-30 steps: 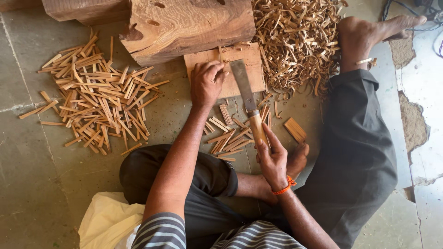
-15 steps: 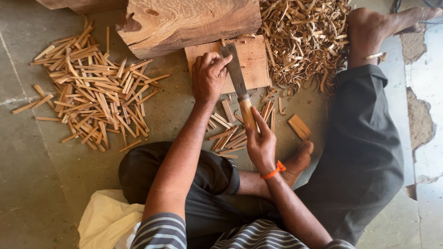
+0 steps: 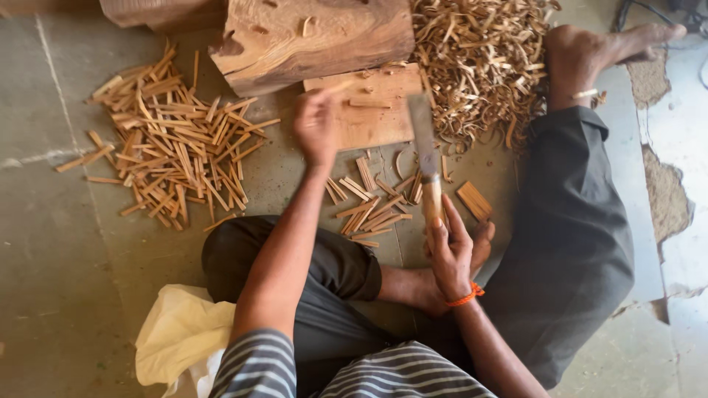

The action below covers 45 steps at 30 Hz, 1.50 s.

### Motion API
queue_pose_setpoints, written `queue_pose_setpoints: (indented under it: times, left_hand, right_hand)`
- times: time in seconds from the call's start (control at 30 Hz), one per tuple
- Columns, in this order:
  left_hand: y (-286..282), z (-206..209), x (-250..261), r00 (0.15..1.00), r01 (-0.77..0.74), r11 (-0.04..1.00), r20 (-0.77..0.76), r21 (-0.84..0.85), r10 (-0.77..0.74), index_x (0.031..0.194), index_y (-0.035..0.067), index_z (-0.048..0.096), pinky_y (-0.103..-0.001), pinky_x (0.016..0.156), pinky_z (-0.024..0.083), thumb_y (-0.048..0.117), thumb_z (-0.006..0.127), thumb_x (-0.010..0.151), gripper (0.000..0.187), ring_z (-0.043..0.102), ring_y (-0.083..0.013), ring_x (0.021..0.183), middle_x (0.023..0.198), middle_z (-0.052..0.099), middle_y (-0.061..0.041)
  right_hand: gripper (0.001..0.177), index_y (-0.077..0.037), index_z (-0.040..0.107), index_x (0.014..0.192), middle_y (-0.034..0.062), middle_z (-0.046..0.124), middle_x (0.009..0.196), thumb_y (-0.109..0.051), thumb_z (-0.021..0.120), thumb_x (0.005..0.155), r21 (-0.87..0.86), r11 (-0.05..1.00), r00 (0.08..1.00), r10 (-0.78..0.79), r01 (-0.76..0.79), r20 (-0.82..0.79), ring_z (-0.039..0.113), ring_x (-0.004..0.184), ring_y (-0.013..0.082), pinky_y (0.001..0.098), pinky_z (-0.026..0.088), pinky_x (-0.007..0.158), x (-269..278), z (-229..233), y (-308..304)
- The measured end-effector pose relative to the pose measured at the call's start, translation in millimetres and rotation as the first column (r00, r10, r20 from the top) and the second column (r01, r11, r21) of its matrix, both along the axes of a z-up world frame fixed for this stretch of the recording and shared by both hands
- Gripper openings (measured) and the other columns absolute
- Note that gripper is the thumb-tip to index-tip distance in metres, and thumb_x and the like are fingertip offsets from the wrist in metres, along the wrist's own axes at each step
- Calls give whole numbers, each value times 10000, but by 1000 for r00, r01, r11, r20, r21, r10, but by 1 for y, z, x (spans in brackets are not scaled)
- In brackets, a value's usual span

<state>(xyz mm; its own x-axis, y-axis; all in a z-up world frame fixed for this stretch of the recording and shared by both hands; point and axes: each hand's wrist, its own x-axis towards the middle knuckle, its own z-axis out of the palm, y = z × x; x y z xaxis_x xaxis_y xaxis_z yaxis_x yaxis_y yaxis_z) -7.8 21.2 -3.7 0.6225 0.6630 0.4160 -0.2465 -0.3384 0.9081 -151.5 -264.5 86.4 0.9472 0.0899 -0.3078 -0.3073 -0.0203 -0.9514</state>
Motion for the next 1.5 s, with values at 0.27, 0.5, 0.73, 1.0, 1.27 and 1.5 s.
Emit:
queue_pose_setpoints:
  times: [0.27, 0.5, 0.73, 1.0, 1.27, 1.5]
  left_hand:
    - [38, 26, -89, 958, -188, 978, -238, -92, 162, 1136, 68, 703, -255, 752, 564, 131, 694, 997, 153, 673, -149, 849, 1007, 734, -93]
    - [-24, 48, 49, 596, 435, 718, -772, 543, 222, 1013, 68, 730, -443, 788, 540, 288, 685, 993, 226, 673, -269, 858, 973, 737, -142]
    - [-100, 35, 88, 714, 503, 848, -632, 166, -300, 1369, 143, 614, -418, 629, 576, 210, 565, 999, 379, 690, -270, 769, 1308, 685, -73]
    - [-85, 23, 31, 758, 649, 199, -603, 734, -247, 1375, 188, 610, -557, 1125, 361, 442, 751, 868, 585, 499, -349, 1334, 1451, 530, -166]
    - [-38, -13, 23, 755, 655, 158, -634, 739, -165, 1412, 303, 621, -519, 1251, 220, 541, 619, 1009, 468, 362, -313, 1478, 1623, 422, -64]
    - [-24, -25, 19, 732, 673, 126, -632, 729, -255, 1338, 243, 667, -498, 1220, 299, 493, 619, 1016, 410, 436, -331, 1448, 1548, 516, -68]
  right_hand:
    - [541, -111, 489, 1530, -22, 597, 797, -191, 581, 1003, -122, 991, 995, 42, -52, -88, 469, 570, 31, 191, 381, 489, 0, -17, -22]
    - [518, 0, 481, 1532, 206, 661, 1393, -104, 603, 1039, -158, 985, 944, 111, -65, 310, 601, 1286, 244, 318, 446, 1060, -1, -17, -17]
    - [530, -37, 530, 1466, 132, 682, 1348, -126, 646, 956, -135, 990, 996, 43, -33, 73, 627, 1260, 196, 280, 446, 1057, -3, -12, -28]
    - [533, -48, 513, 1516, 49, 668, 999, -113, 623, 998, 63, 970, 972, -235, 234, 17, 566, 749, 71, 203, 449, 634, -2, -11, -43]
    - [546, -67, 481, 1540, -14, 607, 866, -138, 605, 1012, 13, 972, 972, -235, 235, 29, 501, 615, 36, 201, 426, 522, 5, 5, -38]
    - [549, -67, 470, 1536, -16, 616, 871, -158, 612, 1013, 21, 977, 976, -215, 214, 40, 519, 623, 37, 203, 450, 530, -2, 5, -35]
